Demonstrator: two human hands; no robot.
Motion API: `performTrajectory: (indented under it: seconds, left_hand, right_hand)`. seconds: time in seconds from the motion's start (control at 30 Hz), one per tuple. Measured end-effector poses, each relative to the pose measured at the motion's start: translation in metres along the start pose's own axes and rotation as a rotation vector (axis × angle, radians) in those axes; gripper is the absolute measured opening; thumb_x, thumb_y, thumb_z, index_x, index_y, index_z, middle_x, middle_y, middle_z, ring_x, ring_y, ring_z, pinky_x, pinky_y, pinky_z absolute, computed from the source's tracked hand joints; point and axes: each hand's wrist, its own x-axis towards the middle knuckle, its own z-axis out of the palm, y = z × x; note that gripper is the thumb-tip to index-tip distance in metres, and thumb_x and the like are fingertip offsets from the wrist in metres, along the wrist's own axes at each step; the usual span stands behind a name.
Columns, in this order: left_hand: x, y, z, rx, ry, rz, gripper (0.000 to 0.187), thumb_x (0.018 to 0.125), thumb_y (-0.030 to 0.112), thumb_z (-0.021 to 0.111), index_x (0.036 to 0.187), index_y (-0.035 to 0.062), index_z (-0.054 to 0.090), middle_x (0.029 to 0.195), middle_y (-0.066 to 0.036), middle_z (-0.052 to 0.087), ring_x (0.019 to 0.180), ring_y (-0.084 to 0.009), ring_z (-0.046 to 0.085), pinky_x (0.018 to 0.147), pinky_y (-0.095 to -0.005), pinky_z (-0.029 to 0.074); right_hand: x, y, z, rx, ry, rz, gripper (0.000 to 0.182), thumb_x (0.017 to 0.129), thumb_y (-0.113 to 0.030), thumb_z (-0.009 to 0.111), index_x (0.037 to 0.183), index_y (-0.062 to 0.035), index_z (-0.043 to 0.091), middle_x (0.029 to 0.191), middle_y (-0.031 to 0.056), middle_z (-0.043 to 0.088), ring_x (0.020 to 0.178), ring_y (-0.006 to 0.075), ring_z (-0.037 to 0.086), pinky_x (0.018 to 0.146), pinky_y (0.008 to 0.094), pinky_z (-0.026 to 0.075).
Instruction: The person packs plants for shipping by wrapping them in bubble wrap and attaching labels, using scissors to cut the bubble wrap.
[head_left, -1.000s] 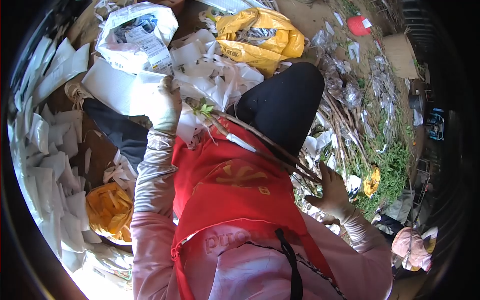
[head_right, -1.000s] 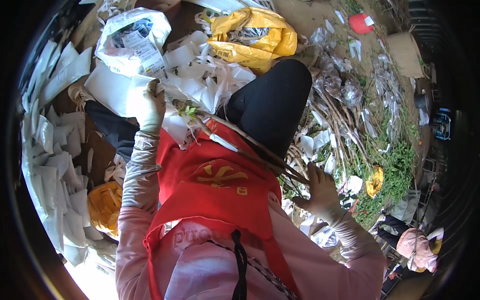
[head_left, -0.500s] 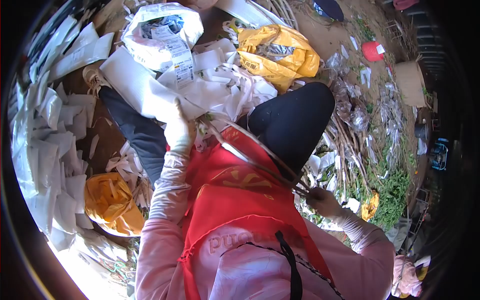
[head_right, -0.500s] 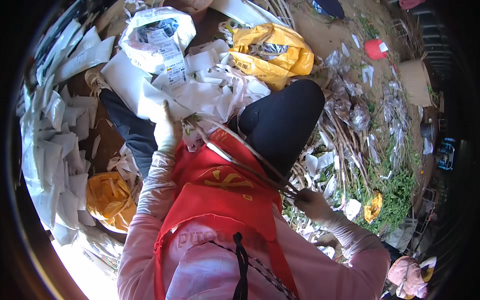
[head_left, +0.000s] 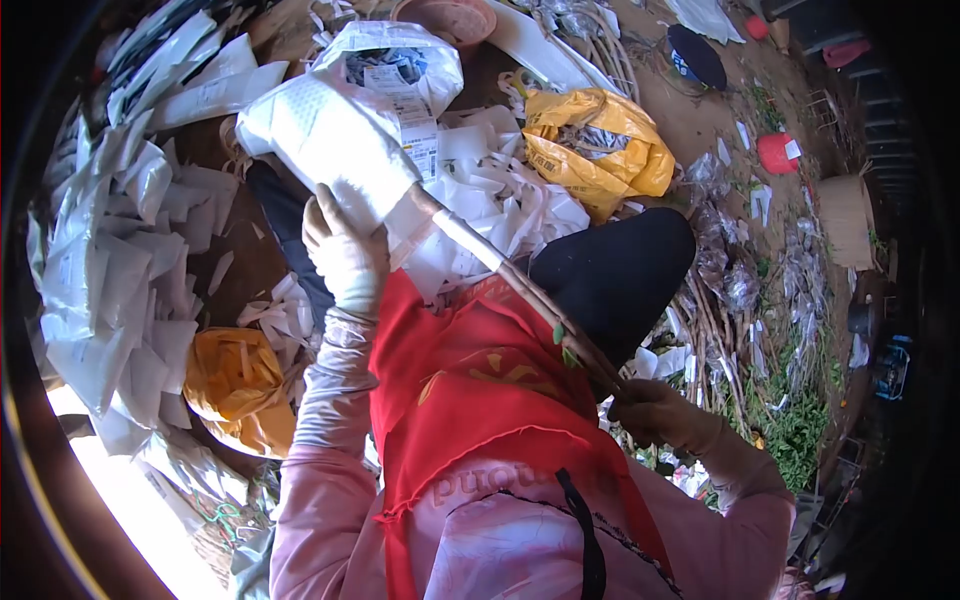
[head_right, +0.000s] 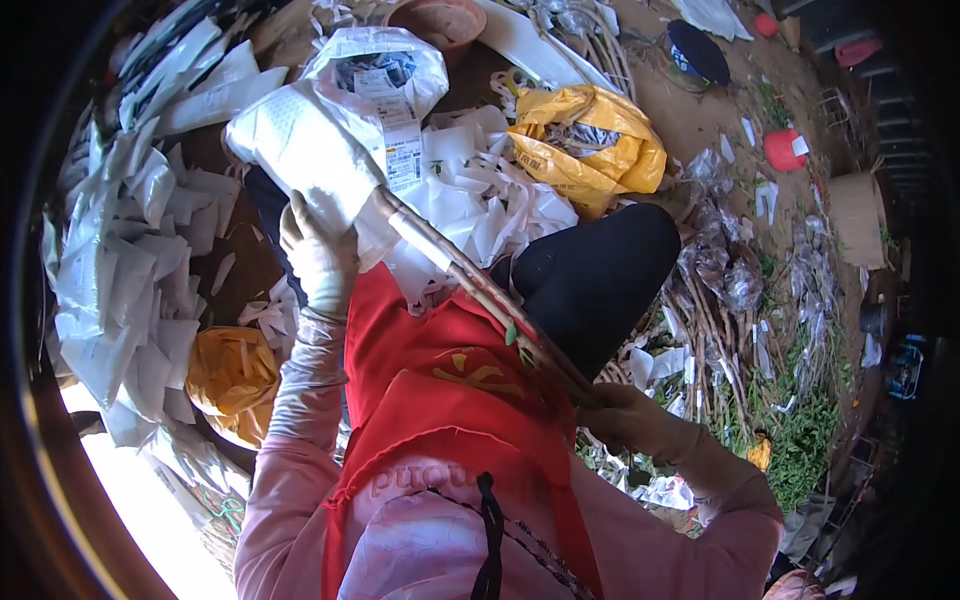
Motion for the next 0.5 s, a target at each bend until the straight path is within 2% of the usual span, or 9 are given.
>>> performTrajectory:
  seconds: [0.03,0.07,0.13,0.2,0.27,0.33,0.37,0.47,0.5]
  left_hand:
    - [-0.011,0.0,0.006,-0.031,-0.043,-0.086,0.1,0.065,0.014,0.076,0.144,0.0056,0.016,0.14,-0.02,0.029,0.122,-0.0379,0.039,0.098,-0.044,0.038]
    - [-0.019,0.003,0.012,-0.121,-0.035,-0.164,0.079,0.072,0.017,0.072,0.137,0.0001,0.031,0.126,-0.024,0.047,0.112,-0.0399,0.05,0.091,-0.0448,0.044]
    - [-0.024,-0.007,0.036,-0.469,-0.556,-0.338,0.05,0.079,0.023,0.065,0.118,-0.0039,0.048,0.097,-0.026,0.062,0.093,-0.0421,0.06,0.08,-0.0462,0.049]
    - [-0.037,0.015,0.039,-0.406,-0.529,-0.096,0.033,0.084,0.025,0.059,0.099,-0.0042,0.057,0.077,-0.027,0.062,0.079,-0.0441,0.061,0.072,-0.0484,0.049]
    - [-0.034,0.034,0.023,-0.227,-0.711,0.009,0.033,0.086,0.029,0.055,0.093,-0.0035,0.058,0.083,-0.027,0.063,0.081,-0.0431,0.061,0.073,-0.0497,0.048]
    - [-0.041,0.027,0.026,-0.421,-0.77,0.061,0.033,0.086,0.031,0.053,0.089,-0.0014,0.059,0.081,-0.026,0.063,0.08,-0.0425,0.061,0.073,-0.0499,0.048]
    - [-0.04,0.029,0.016,-0.399,-0.771,0.108,0.032,0.087,0.03,0.052,0.087,-0.0011,0.059,0.078,-0.026,0.062,0.078,-0.0426,0.061,0.071,-0.0501,0.048]
    - [-0.031,0.035,-0.01,-0.414,-0.863,0.103,0.031,0.087,0.029,0.051,0.089,-0.0008,0.06,0.075,-0.026,0.062,0.075,-0.0426,0.061,0.07,-0.0503,0.047]
    - [-0.023,0.04,-0.025,-0.442,-0.85,0.082,0.029,0.087,0.028,0.052,0.088,-0.0002,0.059,0.072,-0.025,0.061,0.073,-0.0423,0.061,0.067,-0.05,0.047]
  right_hand:
    - [-0.005,0.002,-0.003,0.002,-0.02,0.049,0.021,0.088,-0.02,0.06,0.097,-0.0018,0.057,0.063,-0.0011,0.051,0.048,0.0061,0.046,0.042,0.0222,0.034]
    - [-0.01,0.004,-0.004,0.009,-0.039,0.097,0.022,0.089,-0.022,0.059,0.096,-0.0021,0.056,0.062,-0.0012,0.051,0.047,0.0059,0.046,0.041,0.0224,0.034]
    - [-0.018,0.009,0.003,0.07,-0.015,0.165,0.02,0.089,-0.022,0.06,0.094,-0.0036,0.055,0.058,-0.0026,0.047,0.043,0.0058,0.042,0.039,0.0217,0.029]
    - [-0.023,0.014,0.004,0.153,-0.039,0.177,0.019,0.089,-0.021,0.06,0.094,-0.0042,0.055,0.058,-0.0029,0.046,0.043,0.0056,0.042,0.039,0.0215,0.028]
    - [-0.017,0.033,-0.001,0.279,-0.093,0.208,0.018,0.091,-0.021,0.057,0.097,-0.0046,0.055,0.059,-0.0042,0.044,0.044,0.0051,0.039,0.04,0.0218,0.027]
    - [-0.009,0.041,-0.001,0.367,-0.129,0.196,0.018,0.092,-0.022,0.055,0.099,-0.0049,0.054,0.06,-0.0046,0.043,0.045,0.0049,0.038,0.04,0.0218,0.027]
    - [-0.006,0.039,0.002,0.375,-0.145,0.213,0.019,0.093,-0.022,0.052,0.101,-0.0056,0.054,0.061,-0.0044,0.043,0.047,0.0053,0.039,0.042,0.0215,0.028]
    - [0.007,0.024,0.011,0.197,-0.141,0.07,0.022,0.093,-0.022,0.052,0.107,-0.0052,0.054,0.063,-0.0036,0.044,0.049,0.0057,0.041,0.043,0.0218,0.03]
    - [0.011,0.019,0.011,0.189,-0.163,0.058,0.027,0.092,-0.022,0.053,0.113,-0.0048,0.053,0.065,-0.0036,0.045,0.051,0.006,0.042,0.045,0.0217,0.033]
